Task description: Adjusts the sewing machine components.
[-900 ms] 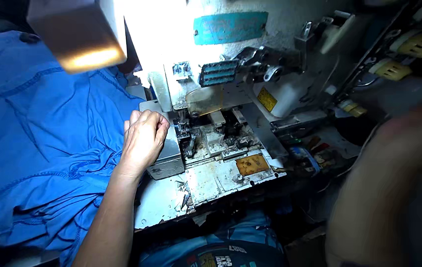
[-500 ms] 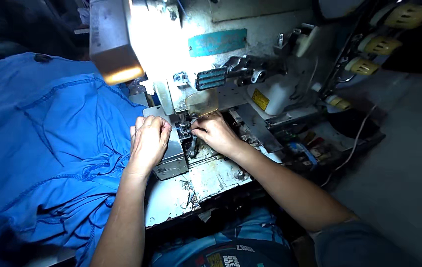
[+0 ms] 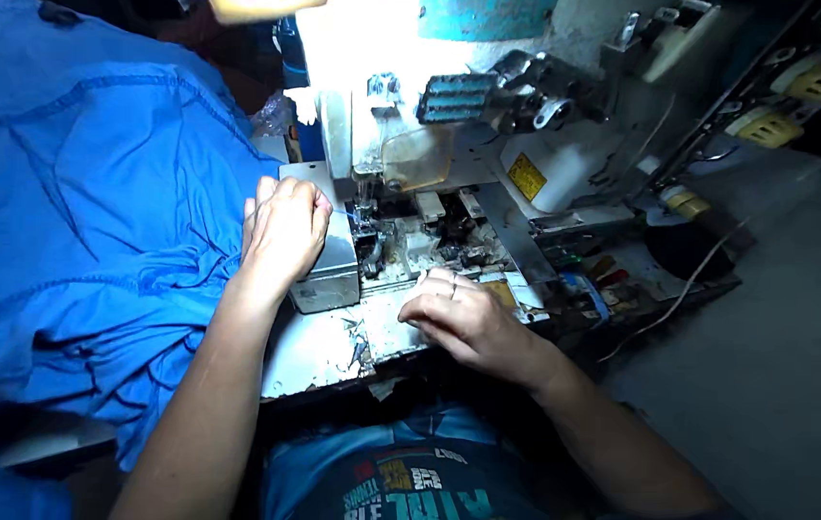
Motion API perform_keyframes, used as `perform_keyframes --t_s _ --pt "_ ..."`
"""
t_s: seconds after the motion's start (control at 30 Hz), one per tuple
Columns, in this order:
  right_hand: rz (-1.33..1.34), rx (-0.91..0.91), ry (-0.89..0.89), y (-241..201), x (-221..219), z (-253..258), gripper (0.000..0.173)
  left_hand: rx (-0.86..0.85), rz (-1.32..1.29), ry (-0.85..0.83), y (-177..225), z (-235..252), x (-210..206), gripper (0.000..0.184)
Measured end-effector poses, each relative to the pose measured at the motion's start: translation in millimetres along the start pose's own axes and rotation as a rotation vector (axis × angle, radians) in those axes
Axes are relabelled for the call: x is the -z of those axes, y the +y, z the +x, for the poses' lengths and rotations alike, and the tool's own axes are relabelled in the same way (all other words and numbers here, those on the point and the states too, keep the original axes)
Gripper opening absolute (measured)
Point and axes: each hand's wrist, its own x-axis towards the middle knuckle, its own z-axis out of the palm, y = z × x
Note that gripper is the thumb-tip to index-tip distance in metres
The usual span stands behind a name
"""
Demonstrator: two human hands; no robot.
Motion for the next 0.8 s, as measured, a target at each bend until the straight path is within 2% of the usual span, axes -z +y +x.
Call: perform_keyframes --t_s 0.03,0.1,0.17,0.2,0.23,0.3,0.37,0.43,0.57,0.63,0.7,0.8 --pt "-0.020 0.014 0.029 -7.0 -0.7 -9.5 0.019 0.002 0.004 0.023 0.4 -0.1 0.2 0.030" --pt "-0.036 0.027 0.137 -19.7 -2.7 -24.8 0.016 -0.049 0.005 0.174 3.2 -10.8 1.1 0.030" --pt "-0.068 0.020 0.245 -27.5 -3.4 -34.7 0.015 -0.198 -0.119 0.345 17.3 -40.7 7.7 0.028" --pt "-0.069 0.018 0.287 -29.2 -4.8 -38.2 0.015 -0.298 -0.213 0.367 28.6 -60.2 10.4 0.027" --pt "-0.061 0.021 0.321 -31.0 -7.4 -41.0 0.015 -0.398 -0.313 0.339 40.0 -79.1 8.4 0.026" --pt "-0.035 0.051 0.362 -37.2 -13.0 -42.1 0.014 -0.566 -0.471 0.174 56.4 -108.2 -5.7 0.027" --pt "0.071 0.063 0.389 -45.4 -18.7 -39.7 0.012 -0.640 -0.516 0.119 60.0 -120.6 -23.9 0.022" --pt "0.390 -0.034 0.404 -49.0 -24.6 -39.1 0.022 -0.622 -0.559 0.114 54.8 -127.3 -27.7 0.024" --pt "1.444 -0.383 0.455 -44.9 -26.6 -38.9 0.079 -0.531 -0.684 0.032 48.3 -143.6 -22.8 0.026" --pt "1.820 -0.504 0.540 -47.1 -25.3 -36.9 0.093 -0.472 -0.726 0.095 51.2 -144.1 -28.6 0.026" --pt "1.976 -0.546 0.595 -49.8 -26.0 -32.5 0.093 -0.420 -0.746 0.219 55.8 -137.4 -36.8 0.023" --pt "1.987 -0.526 0.592 -52.0 -30.2 -28.2 0.091 -0.402 -0.708 0.364 67.3 -125.3 -48.8 0.020"
